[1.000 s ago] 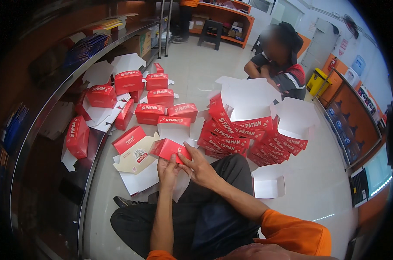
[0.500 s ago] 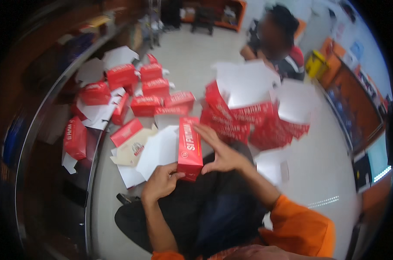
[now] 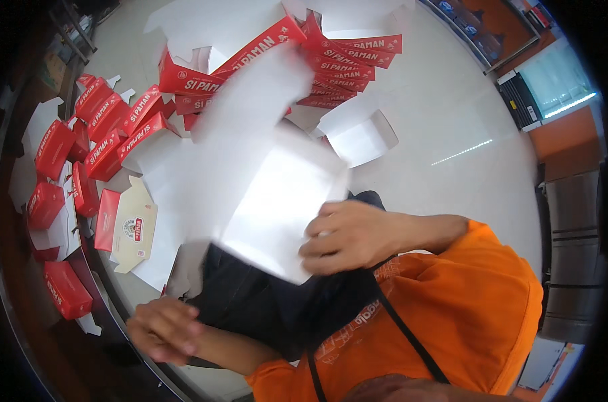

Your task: The person sits on the floor and assembles red and white cardboard boxes by folding flat sheets into shape. They repeatedly pick up sheets, fold the sides, and stack the finished boxes. Another person is visible in the background.

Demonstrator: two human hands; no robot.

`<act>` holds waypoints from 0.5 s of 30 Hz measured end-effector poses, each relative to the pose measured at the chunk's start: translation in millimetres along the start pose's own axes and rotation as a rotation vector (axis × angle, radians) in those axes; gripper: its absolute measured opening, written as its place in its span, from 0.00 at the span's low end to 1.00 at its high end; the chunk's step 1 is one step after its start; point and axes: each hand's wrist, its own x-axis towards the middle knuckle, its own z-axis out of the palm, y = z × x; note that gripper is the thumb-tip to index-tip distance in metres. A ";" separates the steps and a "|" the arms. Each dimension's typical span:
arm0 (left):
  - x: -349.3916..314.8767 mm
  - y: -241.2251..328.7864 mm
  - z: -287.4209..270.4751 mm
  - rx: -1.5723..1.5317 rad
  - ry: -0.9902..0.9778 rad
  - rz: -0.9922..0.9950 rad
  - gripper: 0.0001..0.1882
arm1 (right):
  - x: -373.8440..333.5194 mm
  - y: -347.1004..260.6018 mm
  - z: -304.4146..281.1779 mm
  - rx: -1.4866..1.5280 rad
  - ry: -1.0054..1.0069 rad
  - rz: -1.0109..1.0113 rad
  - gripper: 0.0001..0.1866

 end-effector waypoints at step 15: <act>-59.9 -92.0 -98.8 1.434 0.598 -1.108 0.18 | -207.7 138.0 95.1 0.092 0.109 0.927 0.17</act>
